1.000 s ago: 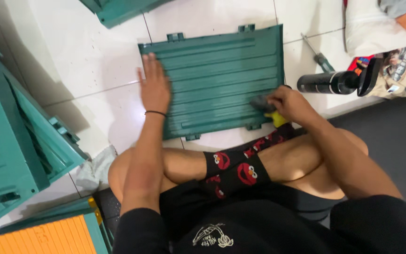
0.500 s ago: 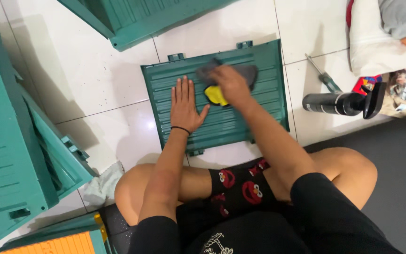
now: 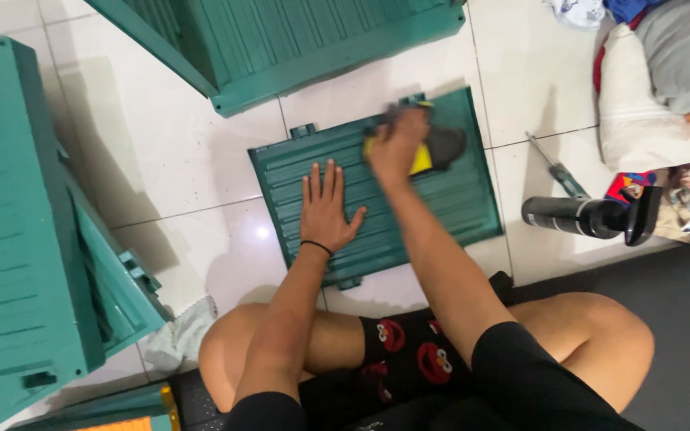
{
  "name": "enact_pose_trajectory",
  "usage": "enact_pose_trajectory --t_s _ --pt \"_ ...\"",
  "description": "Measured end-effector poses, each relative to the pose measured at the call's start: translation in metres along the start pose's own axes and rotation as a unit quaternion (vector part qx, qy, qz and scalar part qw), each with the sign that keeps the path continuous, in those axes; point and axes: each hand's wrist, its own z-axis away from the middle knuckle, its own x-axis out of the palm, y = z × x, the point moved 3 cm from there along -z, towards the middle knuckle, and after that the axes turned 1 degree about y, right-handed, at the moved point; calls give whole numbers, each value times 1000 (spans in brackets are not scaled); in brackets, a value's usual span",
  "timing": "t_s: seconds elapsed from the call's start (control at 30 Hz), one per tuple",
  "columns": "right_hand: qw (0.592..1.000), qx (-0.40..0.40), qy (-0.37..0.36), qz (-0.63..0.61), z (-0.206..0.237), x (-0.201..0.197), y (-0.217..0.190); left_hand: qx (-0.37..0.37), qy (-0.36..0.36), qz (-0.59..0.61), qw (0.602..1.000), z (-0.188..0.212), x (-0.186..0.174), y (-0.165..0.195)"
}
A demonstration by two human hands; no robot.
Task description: The person sits on the floor and wipes green plastic panels with a yellow cloth, turning them to clean both sides. They then fit the panels together to build the walls of a plastic storage box, pressing the edges to join them.
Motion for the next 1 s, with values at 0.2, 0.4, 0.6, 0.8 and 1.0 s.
enact_pose_trajectory --t_s 0.2,0.4,0.6,0.8,1.0 --pt "951 -237 -154 -128 55 2 -76 5 -44 -27 999 -1 6 -3" --pt "924 -312 -188 -118 -9 -40 6 -24 33 28 999 2 5 -5" --pt "974 -152 -149 81 -21 -81 97 -1 37 24 999 -6 8 -1" --pt "909 48 -343 233 74 -112 128 -62 1 -14 998 -20 6 3" --pt "903 179 -390 35 85 -199 154 -105 9 -82 991 -35 -20 10"
